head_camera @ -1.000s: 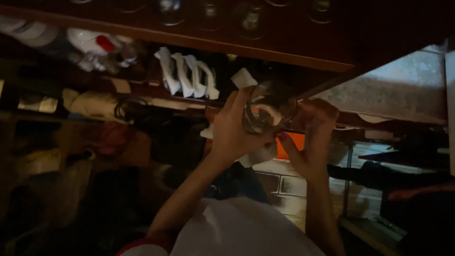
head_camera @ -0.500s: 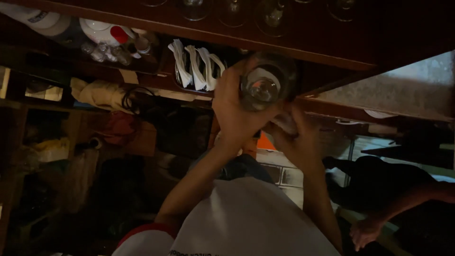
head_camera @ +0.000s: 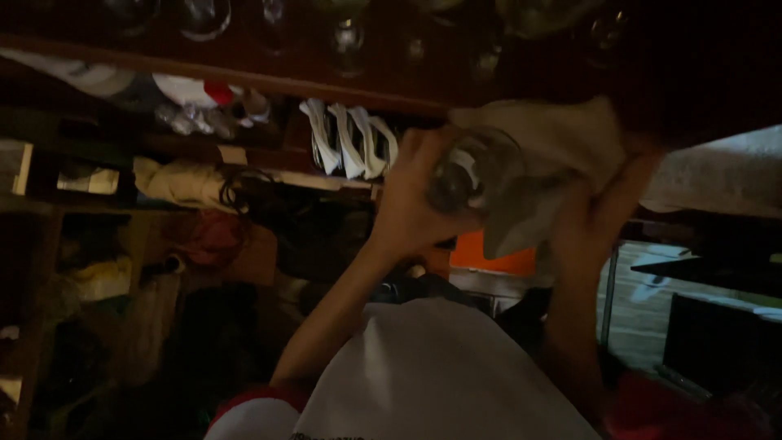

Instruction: The person is polishing various types of glassware with a cloth.

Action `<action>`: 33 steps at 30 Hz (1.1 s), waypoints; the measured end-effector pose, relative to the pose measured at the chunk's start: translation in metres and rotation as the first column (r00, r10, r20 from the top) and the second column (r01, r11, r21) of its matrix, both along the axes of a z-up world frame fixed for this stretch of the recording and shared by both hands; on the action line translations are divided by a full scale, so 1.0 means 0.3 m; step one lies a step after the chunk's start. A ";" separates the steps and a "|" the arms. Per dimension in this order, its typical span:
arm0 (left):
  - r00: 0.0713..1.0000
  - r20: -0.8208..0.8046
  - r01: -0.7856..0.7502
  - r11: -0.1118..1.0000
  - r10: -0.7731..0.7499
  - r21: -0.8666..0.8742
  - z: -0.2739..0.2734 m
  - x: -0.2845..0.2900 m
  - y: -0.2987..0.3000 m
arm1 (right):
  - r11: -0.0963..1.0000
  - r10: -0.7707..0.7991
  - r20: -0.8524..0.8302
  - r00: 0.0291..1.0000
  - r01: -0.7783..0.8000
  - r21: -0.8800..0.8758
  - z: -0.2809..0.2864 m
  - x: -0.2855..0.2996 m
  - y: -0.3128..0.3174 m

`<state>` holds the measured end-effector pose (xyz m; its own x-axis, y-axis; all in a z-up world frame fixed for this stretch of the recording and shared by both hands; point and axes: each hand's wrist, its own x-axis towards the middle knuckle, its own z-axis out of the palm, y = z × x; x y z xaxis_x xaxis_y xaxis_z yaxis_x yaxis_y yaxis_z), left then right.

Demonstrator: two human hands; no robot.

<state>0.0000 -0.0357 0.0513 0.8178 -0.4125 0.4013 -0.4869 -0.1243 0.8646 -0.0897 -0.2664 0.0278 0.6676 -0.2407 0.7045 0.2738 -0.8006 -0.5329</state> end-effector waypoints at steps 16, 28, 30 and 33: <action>0.998 0.006 0.061 0.998 -0.061 0.006 -0.085 0.131 -0.088 | 0.888 0.353 -0.149 0.924 -0.279 0.366 -0.198 0.019 -0.087; 0.997 -0.007 0.080 0.996 -0.080 0.030 -0.085 0.141 -0.164 | 0.920 0.369 -0.168 0.914 -0.385 -0.077 0.181 0.149 0.043; 0.992 0.090 0.085 0.996 -0.084 -0.006 -0.095 0.142 -0.172 | 0.919 0.345 -0.250 0.905 -0.380 -0.103 0.181 0.157 0.038; 0.995 0.073 0.064 0.993 -0.072 0.102 -0.063 0.137 -0.167 | 0.901 0.386 -0.211 0.898 -0.416 -0.125 0.235 0.168 0.052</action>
